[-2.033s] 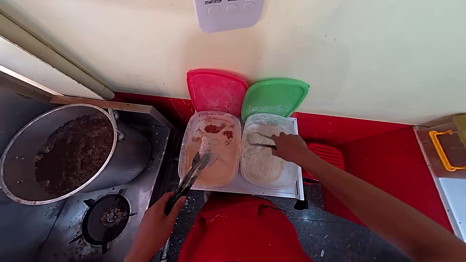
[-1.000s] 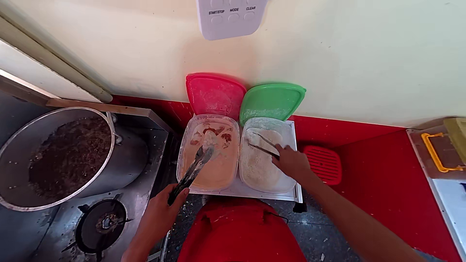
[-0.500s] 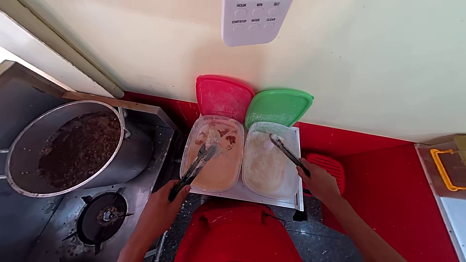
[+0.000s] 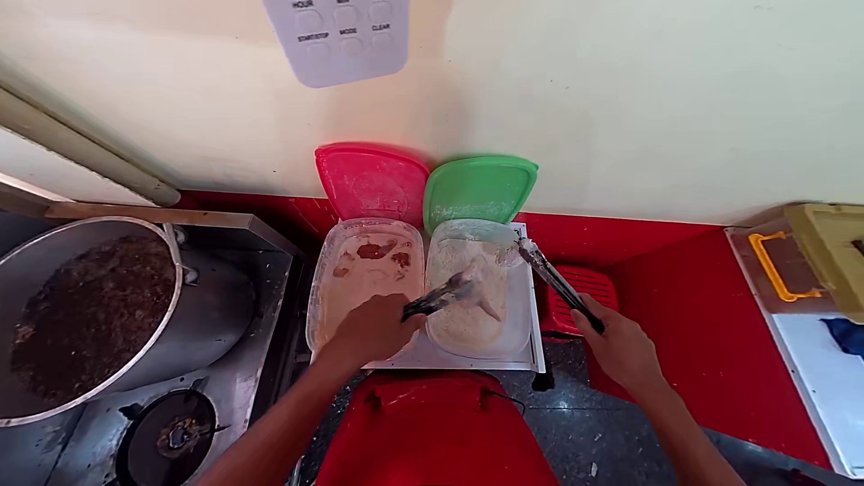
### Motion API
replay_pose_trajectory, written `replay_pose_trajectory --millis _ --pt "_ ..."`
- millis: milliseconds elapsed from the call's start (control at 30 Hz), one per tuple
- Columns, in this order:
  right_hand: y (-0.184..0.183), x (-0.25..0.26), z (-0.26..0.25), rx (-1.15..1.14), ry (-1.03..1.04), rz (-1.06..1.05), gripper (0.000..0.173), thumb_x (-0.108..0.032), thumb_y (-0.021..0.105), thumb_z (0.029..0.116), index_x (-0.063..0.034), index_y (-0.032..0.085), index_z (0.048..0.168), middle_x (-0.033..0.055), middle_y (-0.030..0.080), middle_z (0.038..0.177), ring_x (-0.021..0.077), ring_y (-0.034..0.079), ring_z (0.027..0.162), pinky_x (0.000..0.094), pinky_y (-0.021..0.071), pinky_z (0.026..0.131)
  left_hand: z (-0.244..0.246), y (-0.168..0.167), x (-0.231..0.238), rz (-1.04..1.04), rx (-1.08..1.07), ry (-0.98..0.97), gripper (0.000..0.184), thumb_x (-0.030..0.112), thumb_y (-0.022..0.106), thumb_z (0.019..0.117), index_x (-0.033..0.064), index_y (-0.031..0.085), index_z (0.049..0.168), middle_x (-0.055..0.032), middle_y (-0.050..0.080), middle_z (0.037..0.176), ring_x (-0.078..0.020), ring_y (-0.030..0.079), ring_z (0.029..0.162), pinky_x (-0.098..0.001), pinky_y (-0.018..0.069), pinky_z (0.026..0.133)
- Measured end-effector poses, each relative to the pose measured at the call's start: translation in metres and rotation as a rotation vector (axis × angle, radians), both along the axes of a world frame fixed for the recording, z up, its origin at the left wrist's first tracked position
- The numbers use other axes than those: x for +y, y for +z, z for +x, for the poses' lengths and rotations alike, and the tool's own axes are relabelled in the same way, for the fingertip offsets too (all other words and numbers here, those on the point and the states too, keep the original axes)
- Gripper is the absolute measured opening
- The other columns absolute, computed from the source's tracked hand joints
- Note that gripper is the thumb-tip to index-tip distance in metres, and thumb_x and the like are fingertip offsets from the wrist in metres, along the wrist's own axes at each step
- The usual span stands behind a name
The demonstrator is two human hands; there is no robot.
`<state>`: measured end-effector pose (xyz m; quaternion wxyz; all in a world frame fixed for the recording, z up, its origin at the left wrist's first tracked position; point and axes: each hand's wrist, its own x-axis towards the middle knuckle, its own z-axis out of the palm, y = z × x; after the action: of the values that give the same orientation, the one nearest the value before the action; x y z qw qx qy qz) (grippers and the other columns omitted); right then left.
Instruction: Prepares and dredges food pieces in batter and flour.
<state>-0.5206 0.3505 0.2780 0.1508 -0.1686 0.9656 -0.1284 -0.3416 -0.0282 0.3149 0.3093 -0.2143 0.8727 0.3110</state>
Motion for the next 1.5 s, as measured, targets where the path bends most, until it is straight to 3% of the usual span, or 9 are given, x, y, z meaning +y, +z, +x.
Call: replay_pose_trajectory --millis 200,367,533,700,833,1033,1267,1400,1500 --pt "0.010 -0.016 0.003 0.050 0.071 0.055 0.051 -0.056 0.042 0.1048 -0.0332 0.057 0.148 0.0099 0.074 0.109 0.0339 0.072 0.091 0.0633 0.0548 0.074 -0.059 -0.051 0.029 -0.214 -0.009 0.039 0.044 0.046 0.055 0.1022 0.0053 0.063 0.117 -0.0167 0.068 0.107 -0.0353 0.069 0.102 -0.0555 0.0560 0.082" --pt "0.057 -0.061 0.001 0.315 0.368 -0.047 0.053 -0.056 0.043 0.1025 -0.0283 0.061 0.144 0.0112 0.074 0.105 0.0345 0.072 0.081 0.0611 0.0556 0.061 0.019 -0.027 -0.014 -0.064 0.156 0.327 0.051 0.056 0.057 0.0988 0.0104 0.066 0.120 -0.0130 0.070 0.100 -0.0316 0.070 0.094 -0.0570 0.0574 0.082" --pt "0.126 -0.199 0.010 0.112 0.797 -0.272 0.052 -0.040 0.053 0.1059 -0.0071 0.056 0.146 0.0242 0.070 0.109 0.0383 0.069 0.092 0.0568 0.0559 0.076 0.152 -0.022 -0.031 0.063 0.246 0.662 0.053 0.059 0.055 0.0982 0.0111 0.067 0.119 -0.0108 0.071 0.097 -0.0277 0.070 0.091 -0.0541 0.0584 0.082" --pt "0.117 -0.377 0.077 0.048 1.006 -0.528 0.049 -0.056 0.050 0.1012 -0.0263 0.067 0.136 0.0000 0.070 0.088 0.0125 0.064 0.069 0.0411 0.0544 0.059 0.244 -0.040 -0.018 0.129 0.259 0.888 0.057 0.062 0.055 0.0972 0.0110 0.069 0.117 -0.0105 0.071 0.095 -0.0265 0.071 0.089 -0.0521 0.0580 0.081" --pt "0.110 -0.501 0.155 -0.089 1.139 -0.301 0.041 -0.042 0.054 0.1062 -0.0232 0.063 0.142 0.0107 0.072 0.092 0.0276 0.068 0.076 0.0576 0.0565 0.069 0.291 -0.046 -0.006 0.142 0.285 1.056 0.058 0.062 0.056 0.0971 0.0096 0.070 0.119 -0.0121 0.073 0.097 -0.0278 0.072 0.092 -0.0530 0.0580 0.084" --pt "0.079 -0.608 0.261 0.405 1.445 0.141 0.041 -0.039 0.052 0.1056 -0.0142 0.063 0.137 0.0201 0.071 0.104 0.0420 0.071 0.088 0.0616 0.0560 0.070 0.335 -0.056 -0.001 0.136 0.268 1.184 0.061 0.065 0.055 0.0962 0.0119 0.070 0.123 -0.0110 0.074 0.101 -0.0275 0.072 0.096 -0.0534 0.0583 0.086" --pt "0.036 -0.643 0.320 0.200 1.500 0.217 0.041 -0.043 0.055 0.1021 -0.0065 0.070 0.112 0.0213 0.072 0.103 0.0438 0.070 0.097 0.0658 0.0531 0.078 0.338 -0.058 -0.029 0.098 0.243 1.076 0.063 0.069 0.052 0.0950 0.0153 0.069 0.124 -0.0072 0.073 0.099 -0.0230 0.071 0.094 -0.0493 0.0588 0.085" --pt "0.073 -0.621 0.268 0.011 1.340 0.022 0.044 -0.050 0.051 0.1036 -0.0154 0.068 0.125 0.0133 0.071 0.105 0.0354 0.070 0.100 0.0629 0.0544 0.079 0.311 -0.051 -0.045 0.045 0.208 0.886 0.067 0.073 0.051 0.0931 0.0164 0.068 0.125 -0.0061 0.073 0.099 -0.0229 0.071 0.092 -0.0500 0.0592 0.082" --pt "0.104 -0.564 0.195 -0.082 1.185 -0.151 0.045 -0.049 0.051 0.1047 -0.0216 0.064 0.138 0.0078 0.073 0.105 0.0272 0.071 0.095 0.0575 0.0574 0.079 0.271 -0.034 -0.059 0.006 0.032 0.673 0.081 0.074 0.052 0.0920 0.0104 0.057 0.142 -0.0150 0.067 0.124 -0.0326 0.068 0.110 -0.0558 0.0550 0.093"
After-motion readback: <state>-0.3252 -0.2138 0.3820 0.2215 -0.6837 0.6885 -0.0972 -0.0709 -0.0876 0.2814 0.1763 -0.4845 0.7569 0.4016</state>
